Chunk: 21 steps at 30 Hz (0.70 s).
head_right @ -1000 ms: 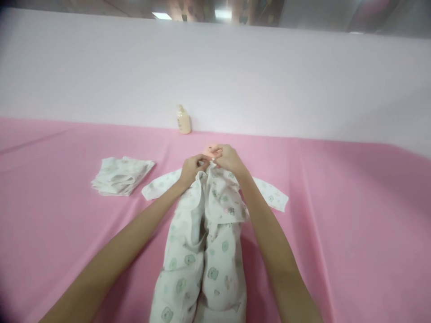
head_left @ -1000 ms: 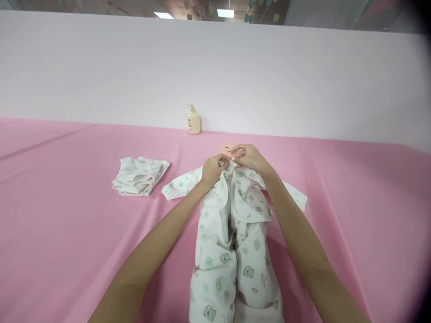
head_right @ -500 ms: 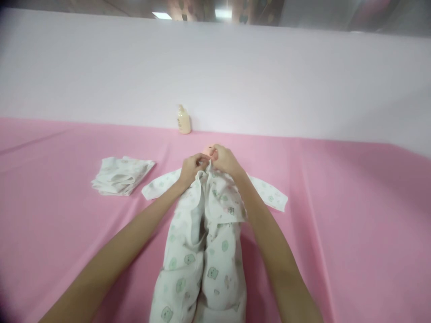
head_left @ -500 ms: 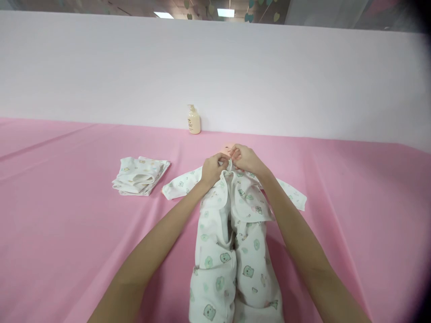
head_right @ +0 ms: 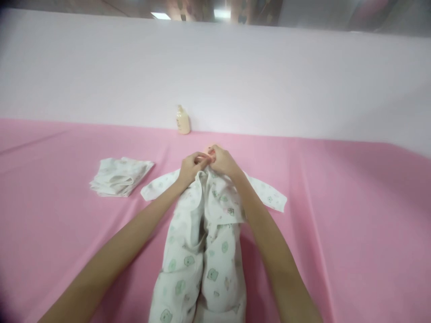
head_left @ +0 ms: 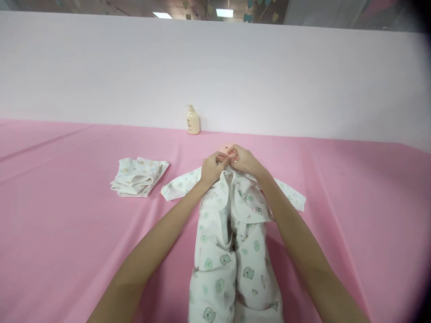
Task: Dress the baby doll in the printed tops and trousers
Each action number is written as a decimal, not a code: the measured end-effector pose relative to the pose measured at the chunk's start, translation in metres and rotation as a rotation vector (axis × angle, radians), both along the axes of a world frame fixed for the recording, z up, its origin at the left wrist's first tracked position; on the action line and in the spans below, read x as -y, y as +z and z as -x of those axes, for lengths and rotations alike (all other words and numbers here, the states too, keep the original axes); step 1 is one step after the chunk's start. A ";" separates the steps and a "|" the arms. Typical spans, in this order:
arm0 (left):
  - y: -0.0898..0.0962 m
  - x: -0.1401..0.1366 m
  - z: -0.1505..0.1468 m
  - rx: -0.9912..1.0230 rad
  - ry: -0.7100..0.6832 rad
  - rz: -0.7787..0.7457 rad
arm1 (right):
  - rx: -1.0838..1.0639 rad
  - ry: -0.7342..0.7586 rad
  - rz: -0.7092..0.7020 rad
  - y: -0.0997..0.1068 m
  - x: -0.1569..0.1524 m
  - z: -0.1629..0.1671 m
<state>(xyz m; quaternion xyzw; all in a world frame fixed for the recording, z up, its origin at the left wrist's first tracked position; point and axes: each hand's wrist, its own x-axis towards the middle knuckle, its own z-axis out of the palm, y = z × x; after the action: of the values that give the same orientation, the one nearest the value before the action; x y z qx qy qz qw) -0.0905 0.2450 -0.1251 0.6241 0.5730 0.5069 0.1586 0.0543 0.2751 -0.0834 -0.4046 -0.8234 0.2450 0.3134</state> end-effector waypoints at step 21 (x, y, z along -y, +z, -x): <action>0.019 0.002 0.013 -0.214 -0.179 0.069 | -0.159 -0.170 0.249 0.007 -0.007 -0.009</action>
<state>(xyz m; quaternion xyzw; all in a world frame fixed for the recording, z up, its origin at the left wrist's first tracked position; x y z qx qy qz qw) -0.1037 0.2431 -0.1066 0.7173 0.5457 0.4016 0.1626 0.0630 0.2819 -0.0761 -0.4877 -0.7222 0.3491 0.3445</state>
